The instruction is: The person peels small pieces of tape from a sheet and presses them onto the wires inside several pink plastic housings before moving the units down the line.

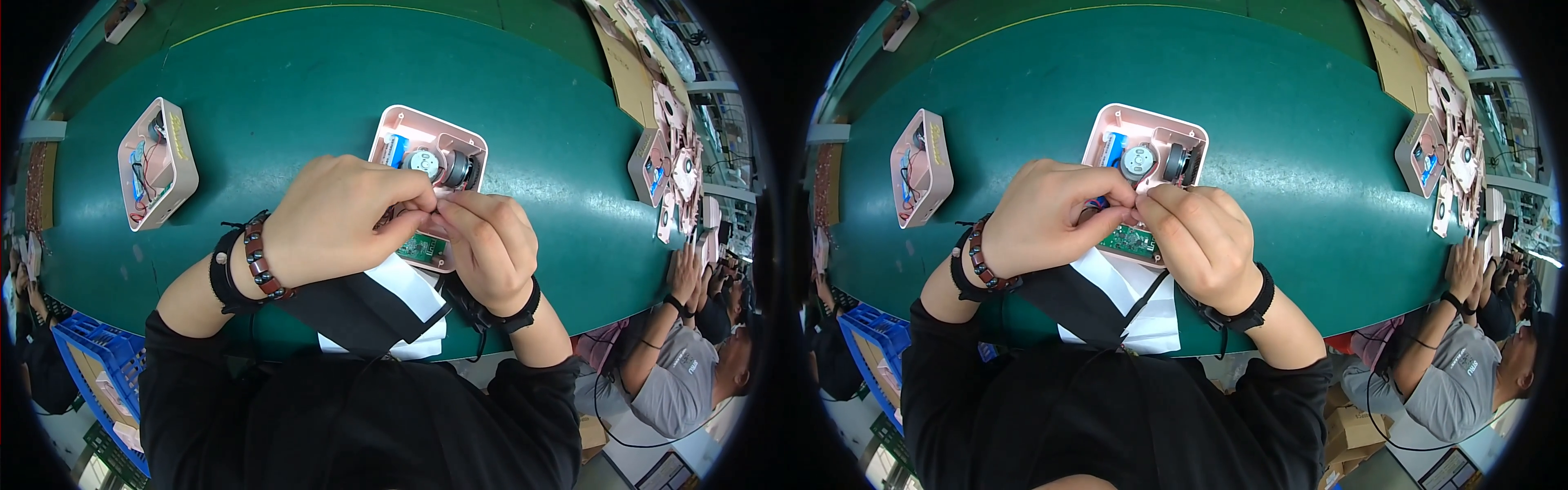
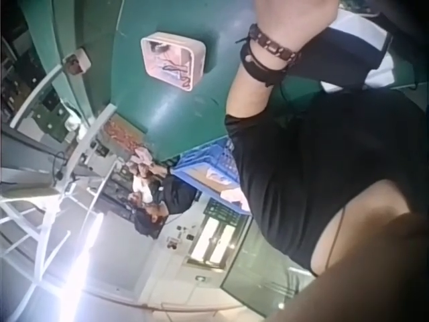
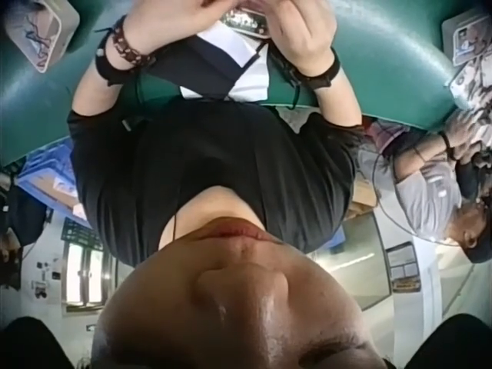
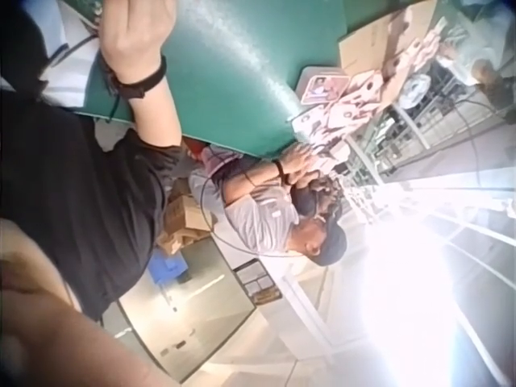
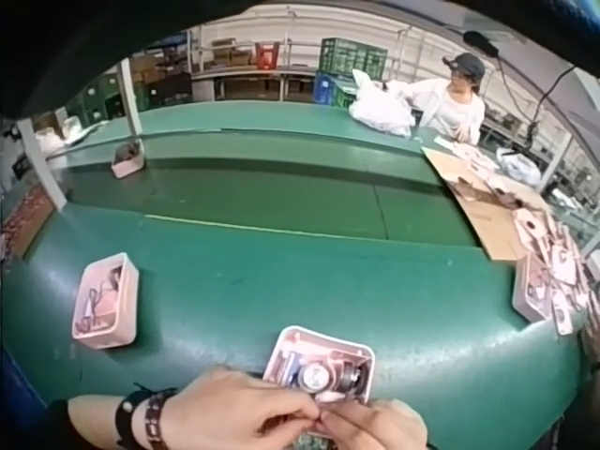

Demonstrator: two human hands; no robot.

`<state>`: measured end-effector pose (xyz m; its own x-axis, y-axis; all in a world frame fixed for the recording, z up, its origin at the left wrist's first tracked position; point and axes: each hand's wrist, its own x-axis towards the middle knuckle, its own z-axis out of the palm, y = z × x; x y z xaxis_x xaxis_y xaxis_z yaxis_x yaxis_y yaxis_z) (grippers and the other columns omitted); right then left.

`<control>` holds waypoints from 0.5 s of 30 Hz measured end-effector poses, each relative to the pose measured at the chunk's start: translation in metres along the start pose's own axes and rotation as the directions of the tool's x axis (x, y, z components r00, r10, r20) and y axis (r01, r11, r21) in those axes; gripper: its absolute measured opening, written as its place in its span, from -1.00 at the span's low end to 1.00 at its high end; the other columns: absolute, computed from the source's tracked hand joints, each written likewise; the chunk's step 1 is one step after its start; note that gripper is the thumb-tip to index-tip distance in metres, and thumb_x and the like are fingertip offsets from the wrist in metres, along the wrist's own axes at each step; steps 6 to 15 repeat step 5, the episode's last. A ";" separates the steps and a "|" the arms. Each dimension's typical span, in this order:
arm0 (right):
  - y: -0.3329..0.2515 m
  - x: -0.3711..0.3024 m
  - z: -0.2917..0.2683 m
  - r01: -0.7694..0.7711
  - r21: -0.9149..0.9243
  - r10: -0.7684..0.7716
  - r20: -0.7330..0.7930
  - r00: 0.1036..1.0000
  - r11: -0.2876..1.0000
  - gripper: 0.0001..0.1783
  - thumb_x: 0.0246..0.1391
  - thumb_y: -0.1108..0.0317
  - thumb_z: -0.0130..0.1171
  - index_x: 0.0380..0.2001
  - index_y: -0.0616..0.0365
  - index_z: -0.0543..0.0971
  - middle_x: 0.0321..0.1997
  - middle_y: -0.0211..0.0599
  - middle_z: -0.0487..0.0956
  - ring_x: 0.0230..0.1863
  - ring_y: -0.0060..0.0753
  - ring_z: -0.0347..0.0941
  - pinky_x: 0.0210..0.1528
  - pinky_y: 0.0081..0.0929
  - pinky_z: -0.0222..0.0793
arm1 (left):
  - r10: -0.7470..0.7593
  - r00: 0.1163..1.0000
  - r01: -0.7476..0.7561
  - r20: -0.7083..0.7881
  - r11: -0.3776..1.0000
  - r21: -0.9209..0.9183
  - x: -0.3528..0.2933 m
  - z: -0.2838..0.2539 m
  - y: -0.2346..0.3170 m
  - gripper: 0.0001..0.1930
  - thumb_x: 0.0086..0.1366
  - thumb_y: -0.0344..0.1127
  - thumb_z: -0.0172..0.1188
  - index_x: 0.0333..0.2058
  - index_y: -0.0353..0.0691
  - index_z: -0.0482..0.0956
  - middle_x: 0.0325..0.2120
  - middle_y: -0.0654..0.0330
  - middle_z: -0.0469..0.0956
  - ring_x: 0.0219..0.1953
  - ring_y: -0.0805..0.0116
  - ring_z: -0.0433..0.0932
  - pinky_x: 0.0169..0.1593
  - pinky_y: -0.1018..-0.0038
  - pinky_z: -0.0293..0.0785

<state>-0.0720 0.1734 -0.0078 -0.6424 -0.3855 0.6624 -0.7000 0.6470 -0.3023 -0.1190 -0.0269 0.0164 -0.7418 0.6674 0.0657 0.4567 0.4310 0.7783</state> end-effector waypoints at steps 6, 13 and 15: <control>-0.002 0.000 0.001 0.006 -0.031 -0.006 -0.015 1.000 1.000 -0.71 -0.21 0.61 0.39 -0.32 0.26 0.60 -0.30 -0.21 0.62 -0.37 -0.25 0.56 -0.40 -0.47 0.46 | 0.080 0.990 -0.079 -0.114 0.997 0.020 -0.002 0.009 -0.001 -0.84 0.13 -0.30 0.34 -0.30 -0.14 0.62 -0.54 0.30 0.62 -0.54 0.36 0.59 -0.50 0.47 0.40; -0.002 0.000 0.001 0.006 -0.031 -0.006 -0.015 1.000 1.000 -0.71 -0.21 0.61 0.39 -0.32 0.26 0.60 -0.30 -0.21 0.62 -0.37 -0.25 0.56 -0.40 -0.47 0.46 | 0.080 0.990 -0.079 -0.114 0.997 0.020 -0.002 0.009 -0.001 -0.84 0.13 -0.30 0.34 -0.30 -0.14 0.62 -0.54 0.30 0.62 -0.54 0.36 0.59 -0.50 0.47 0.40; -0.002 0.000 0.001 0.006 -0.031 -0.006 -0.015 1.000 1.000 -0.71 -0.21 0.61 0.39 -0.32 0.26 0.60 -0.30 -0.21 0.62 -0.37 -0.25 0.56 -0.40 -0.47 0.46 | 0.080 0.990 -0.079 -0.114 0.997 0.020 -0.002 0.009 -0.001 -0.84 0.13 -0.30 0.34 -0.30 -0.14 0.62 -0.54 0.30 0.62 -0.54 0.36 0.59 -0.50 0.47 0.40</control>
